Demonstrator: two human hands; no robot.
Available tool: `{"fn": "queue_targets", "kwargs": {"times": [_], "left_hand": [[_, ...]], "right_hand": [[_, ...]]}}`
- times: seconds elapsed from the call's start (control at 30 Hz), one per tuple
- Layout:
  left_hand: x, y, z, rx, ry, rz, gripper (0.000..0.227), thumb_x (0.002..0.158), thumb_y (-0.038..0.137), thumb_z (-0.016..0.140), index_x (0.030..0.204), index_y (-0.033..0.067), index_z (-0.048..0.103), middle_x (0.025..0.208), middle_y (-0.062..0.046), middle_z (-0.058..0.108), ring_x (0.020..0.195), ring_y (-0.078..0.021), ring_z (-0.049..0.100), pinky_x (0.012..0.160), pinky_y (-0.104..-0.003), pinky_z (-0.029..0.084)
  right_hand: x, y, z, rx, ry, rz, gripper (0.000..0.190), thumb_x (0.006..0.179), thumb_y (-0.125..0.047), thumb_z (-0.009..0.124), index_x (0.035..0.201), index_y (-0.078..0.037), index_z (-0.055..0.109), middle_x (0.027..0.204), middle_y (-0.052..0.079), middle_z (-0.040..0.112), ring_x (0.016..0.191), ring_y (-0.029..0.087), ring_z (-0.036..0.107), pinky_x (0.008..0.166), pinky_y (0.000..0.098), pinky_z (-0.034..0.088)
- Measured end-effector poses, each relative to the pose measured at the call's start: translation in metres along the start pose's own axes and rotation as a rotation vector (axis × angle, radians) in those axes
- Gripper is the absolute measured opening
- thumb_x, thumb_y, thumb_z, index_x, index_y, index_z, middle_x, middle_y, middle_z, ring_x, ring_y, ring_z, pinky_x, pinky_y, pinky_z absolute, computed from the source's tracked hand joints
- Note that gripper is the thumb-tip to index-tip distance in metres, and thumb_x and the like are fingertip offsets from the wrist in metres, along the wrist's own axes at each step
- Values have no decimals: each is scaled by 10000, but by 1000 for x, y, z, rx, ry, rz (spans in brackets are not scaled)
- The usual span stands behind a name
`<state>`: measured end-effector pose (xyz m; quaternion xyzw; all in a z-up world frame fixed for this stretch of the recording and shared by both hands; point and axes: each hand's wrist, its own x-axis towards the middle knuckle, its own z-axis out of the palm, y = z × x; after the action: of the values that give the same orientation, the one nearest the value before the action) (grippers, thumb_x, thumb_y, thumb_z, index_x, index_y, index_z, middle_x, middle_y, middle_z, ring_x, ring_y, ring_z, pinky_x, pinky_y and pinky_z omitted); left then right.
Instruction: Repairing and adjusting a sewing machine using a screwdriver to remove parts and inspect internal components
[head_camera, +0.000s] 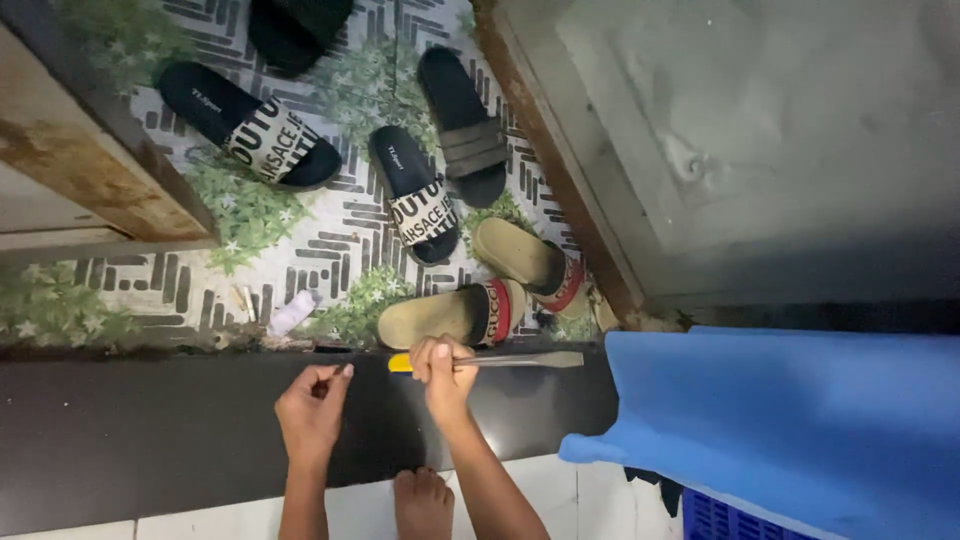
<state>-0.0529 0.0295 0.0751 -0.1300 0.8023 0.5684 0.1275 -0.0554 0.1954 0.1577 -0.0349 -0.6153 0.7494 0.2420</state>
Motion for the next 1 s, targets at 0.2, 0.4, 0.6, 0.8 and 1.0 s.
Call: {"fn": "queue_targets", "kwargs": {"times": [0.2,0.4,0.6,0.8,1.0], "left_hand": [[-3,-65,21,226,37,128,121,938,224,743,906,109,763,781,-1,712,680,-142,635,639,-357,486],[-1,-17,7,-379,-148,-271,246,919,184,769,722,92,654,612,16,511,565,-78,430,510,-271,333],[8,29,-6,-486,-393,-243,353,866,101,756,573,94,559,461,-22,444,455,-108,384,498,-288,287],[-14,150,-42,-482,-564,-47,350,896,159,779,608,99,590,525,-2,479,508,-104,470,510,-304,370],[-84,307,-106,-437,-652,-55,292,851,106,766,1086,-32,868,836,-138,830,682,-203,700,628,-363,568]], "right_hand": [[4,-5,3,-23,-79,-46,459,1099,-281,469,679,-96,454,561,18,419,511,163,407,571,346,383],[-2,8,-11,-74,-15,110,412,1062,-262,568,736,-122,356,555,21,407,492,134,414,508,306,360],[2,-12,-25,-434,-277,436,327,1004,-256,668,1259,-62,733,1008,-41,744,659,2,437,583,207,384],[37,-97,-22,-530,-395,255,203,1013,-254,651,1046,-98,777,760,-15,666,572,55,490,528,248,380],[67,-247,-13,-420,-410,80,176,1012,-196,662,1062,-55,755,756,40,665,637,122,595,590,295,478]]}}
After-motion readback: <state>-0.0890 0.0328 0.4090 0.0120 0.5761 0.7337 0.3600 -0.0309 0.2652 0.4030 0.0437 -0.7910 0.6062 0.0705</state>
